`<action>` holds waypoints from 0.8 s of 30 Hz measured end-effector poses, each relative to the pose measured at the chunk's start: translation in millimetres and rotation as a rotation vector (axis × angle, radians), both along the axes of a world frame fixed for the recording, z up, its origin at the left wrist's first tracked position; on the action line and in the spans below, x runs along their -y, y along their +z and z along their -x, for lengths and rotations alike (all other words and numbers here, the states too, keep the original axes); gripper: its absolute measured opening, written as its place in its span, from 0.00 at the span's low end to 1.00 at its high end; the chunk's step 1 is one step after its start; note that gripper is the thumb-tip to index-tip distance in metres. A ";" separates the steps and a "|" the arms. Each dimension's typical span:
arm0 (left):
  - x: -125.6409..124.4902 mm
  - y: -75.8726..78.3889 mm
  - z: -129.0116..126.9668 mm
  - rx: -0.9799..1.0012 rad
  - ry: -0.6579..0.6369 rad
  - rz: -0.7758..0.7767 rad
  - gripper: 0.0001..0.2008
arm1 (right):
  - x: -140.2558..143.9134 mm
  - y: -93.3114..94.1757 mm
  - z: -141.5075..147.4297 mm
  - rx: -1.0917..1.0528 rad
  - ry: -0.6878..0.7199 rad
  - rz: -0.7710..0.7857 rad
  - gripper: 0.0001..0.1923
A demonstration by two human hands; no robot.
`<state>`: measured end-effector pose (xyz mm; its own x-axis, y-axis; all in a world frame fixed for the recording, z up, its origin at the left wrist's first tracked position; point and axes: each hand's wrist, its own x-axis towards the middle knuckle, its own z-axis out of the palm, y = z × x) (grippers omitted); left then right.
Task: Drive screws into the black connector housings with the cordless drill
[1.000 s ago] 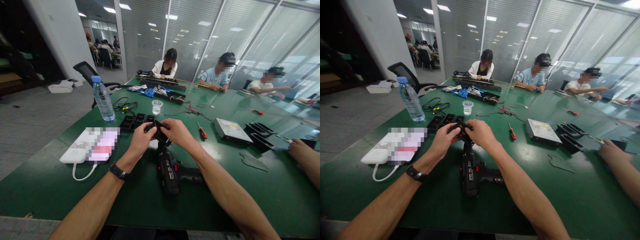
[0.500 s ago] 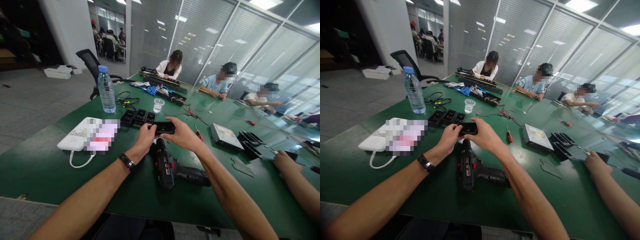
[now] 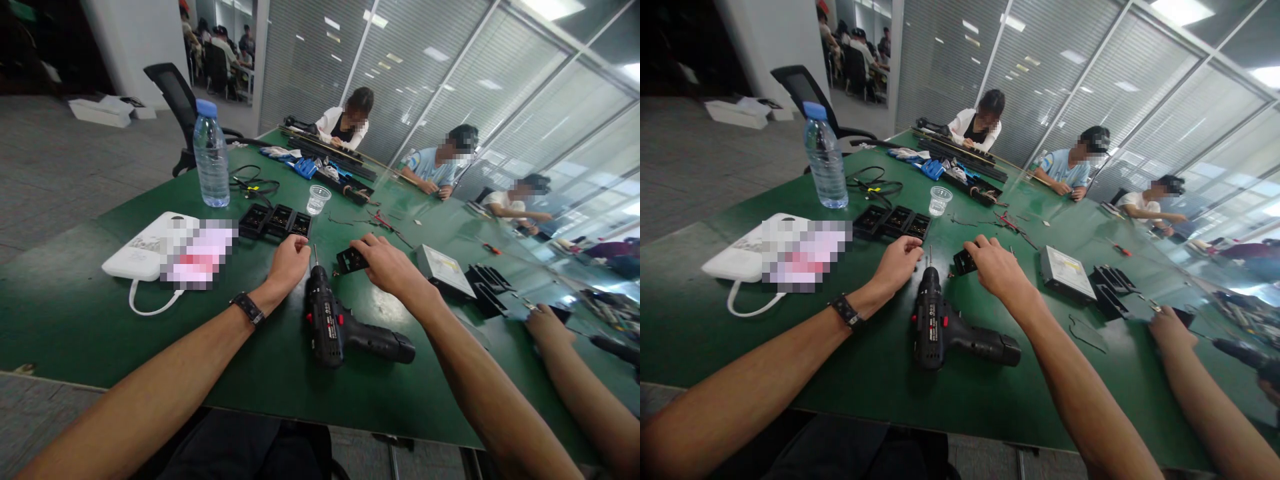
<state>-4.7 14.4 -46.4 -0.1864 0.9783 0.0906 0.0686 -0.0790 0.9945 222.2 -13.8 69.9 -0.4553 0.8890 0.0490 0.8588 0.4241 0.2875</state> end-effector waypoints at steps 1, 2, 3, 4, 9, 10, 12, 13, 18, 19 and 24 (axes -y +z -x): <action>0.6 -0.5 -0.4 -0.010 0.000 0.007 0.10 | 1.2 -0.9 -1.8 0.006 -0.006 -0.010 0.33; 1.2 -0.8 -0.9 -0.019 -0.001 0.009 0.11 | 2.5 -1.5 -3.5 0.015 -0.011 -0.025 0.33; 1.8 -1.1 -1.5 -0.028 -0.003 0.006 0.11 | 3.9 -2.1 -4.9 0.024 -0.015 -0.041 0.33; 2.4 -1.2 -2.1 -0.037 -0.004 -0.001 0.11 | 5.5 -2.7 -5.9 0.033 -0.016 -0.052 0.34; 4.0 -2.4 -4.5 -0.050 0.003 -0.036 0.11 | 13.8 -5.1 -4.0 0.055 0.019 -0.050 0.34; 4.0 -2.6 -4.6 -0.046 0.006 -0.038 0.11 | 15.0 -4.9 -3.0 0.060 0.027 -0.054 0.34; 3.7 -3.0 -4.5 -0.047 0.014 -0.039 0.11 | 16.5 -3.6 -1.3 0.066 0.040 -0.082 0.34; 3.5 -3.1 -4.4 -0.053 0.015 -0.040 0.11 | 16.9 -2.9 -0.8 0.070 0.044 -0.098 0.34; 3.7 -3.0 -4.6 -0.088 0.009 -0.046 0.12 | 18.1 -2.5 -0.4 0.100 0.064 -0.096 0.34; 4.1 -2.8 -4.9 -0.093 0.007 -0.049 0.12 | 18.3 -2.9 -0.5 0.096 0.062 -0.101 0.34; 7.0 0.2 -6.7 -0.120 -0.002 -0.036 0.13 | 16.9 -1.7 -1.8 0.116 0.033 -0.102 0.35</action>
